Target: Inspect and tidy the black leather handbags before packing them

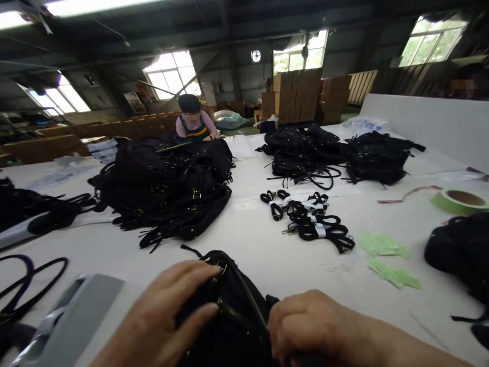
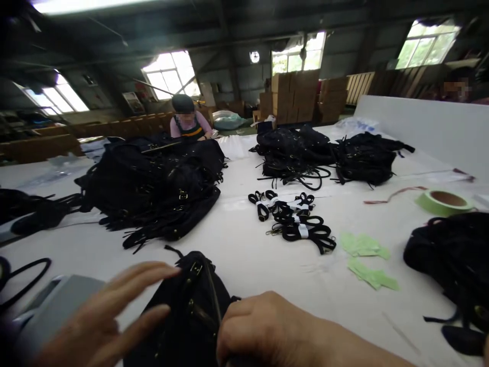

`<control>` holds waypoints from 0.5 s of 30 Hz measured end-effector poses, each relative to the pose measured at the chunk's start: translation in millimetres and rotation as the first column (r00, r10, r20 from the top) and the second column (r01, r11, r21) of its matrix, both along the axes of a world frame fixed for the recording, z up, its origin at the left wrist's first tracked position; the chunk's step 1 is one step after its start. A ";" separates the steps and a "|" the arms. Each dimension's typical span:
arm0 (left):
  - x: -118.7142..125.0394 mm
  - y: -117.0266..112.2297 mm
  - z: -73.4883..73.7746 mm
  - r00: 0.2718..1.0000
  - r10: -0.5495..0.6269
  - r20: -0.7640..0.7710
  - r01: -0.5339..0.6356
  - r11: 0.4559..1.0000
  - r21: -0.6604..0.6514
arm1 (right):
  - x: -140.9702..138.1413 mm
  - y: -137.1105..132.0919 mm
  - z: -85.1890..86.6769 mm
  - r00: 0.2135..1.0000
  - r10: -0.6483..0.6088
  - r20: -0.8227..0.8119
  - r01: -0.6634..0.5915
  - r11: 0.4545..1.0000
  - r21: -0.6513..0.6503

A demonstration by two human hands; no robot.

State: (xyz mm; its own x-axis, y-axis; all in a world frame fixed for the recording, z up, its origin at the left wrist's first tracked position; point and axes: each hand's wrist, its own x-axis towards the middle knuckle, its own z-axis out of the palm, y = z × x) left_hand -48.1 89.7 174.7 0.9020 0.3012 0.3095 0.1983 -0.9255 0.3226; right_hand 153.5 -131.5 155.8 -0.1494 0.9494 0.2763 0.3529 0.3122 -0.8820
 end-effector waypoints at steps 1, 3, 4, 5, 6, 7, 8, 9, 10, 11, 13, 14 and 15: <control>15.8 -15.1 4.0 0.984 -0.142 -0.111 0.141 0.990 -0.017 | -2.2 0.2 2.3 1.000 0.004 -0.009 -0.004 1.000 0.009; 40.5 -33.0 -0.3 0.923 -0.290 -0.254 0.289 0.956 -0.041 | -2.4 -2.3 4.5 0.999 0.001 -0.052 0.001 1.000 0.020; 47.8 -35.0 -7.6 0.906 -0.321 -0.277 0.326 0.945 -0.030 | -0.8 -4.9 4.0 0.997 -0.007 -0.077 0.008 1.000 0.020; 51.7 -33.0 -17.0 0.908 -0.328 -0.262 0.343 0.939 0.011 | 1.3 -7.9 2.7 0.995 -0.014 -0.101 0.017 1.000 0.020; 52.5 -28.1 -27.4 0.919 -0.332 -0.213 0.354 0.932 0.073 | 3.6 -11.4 1.1 0.992 -0.029 -0.121 0.032 0.999 0.023; 50.7 -21.5 -37.5 0.924 -0.356 -0.139 0.375 0.914 0.153 | 5.5 -15.0 -0.4 0.988 -0.058 -0.141 0.062 0.998 0.028; 46.9 -14.6 -46.3 0.921 -0.385 -0.056 0.387 0.891 0.239 | 6.8 -18.7 -1.4 0.982 -0.096 -0.165 0.102 0.994 0.030; 41.7 -8.5 -53.0 0.914 -0.405 0.017 0.379 0.870 0.315 | 7.3 -22.4 -1.6 0.974 -0.128 -0.187 0.136 0.990 0.028; 35.5 -3.9 -57.2 0.907 -0.415 0.074 0.361 0.855 0.372 | 7.2 -26.0 -1.0 0.965 -0.154 -0.213 0.162 0.987 0.020; 28.7 -1.0 -58.9 0.903 -0.414 0.112 0.340 0.849 0.404 | 6.8 -29.4 0.3 0.952 -0.184 -0.245 0.190 0.982 -0.003; 14.2 0.1 -55.8 0.907 -0.398 0.139 0.307 0.849 0.430 | 7.4 -35.1 3.7 0.920 -0.241 -0.309 0.226 0.971 -0.084; 7.1 -0.4 -52.4 0.911 -0.390 0.135 0.296 0.845 0.445 | 9.6 -36.8 5.5 0.903 -0.269 -0.335 0.238 0.962 -0.132; 0.5 -0.7 -48.5 0.911 -0.391 0.130 0.290 0.832 0.472 | 14.0 -37.5 7.2 0.888 -0.296 -0.352 0.250 0.953 -0.171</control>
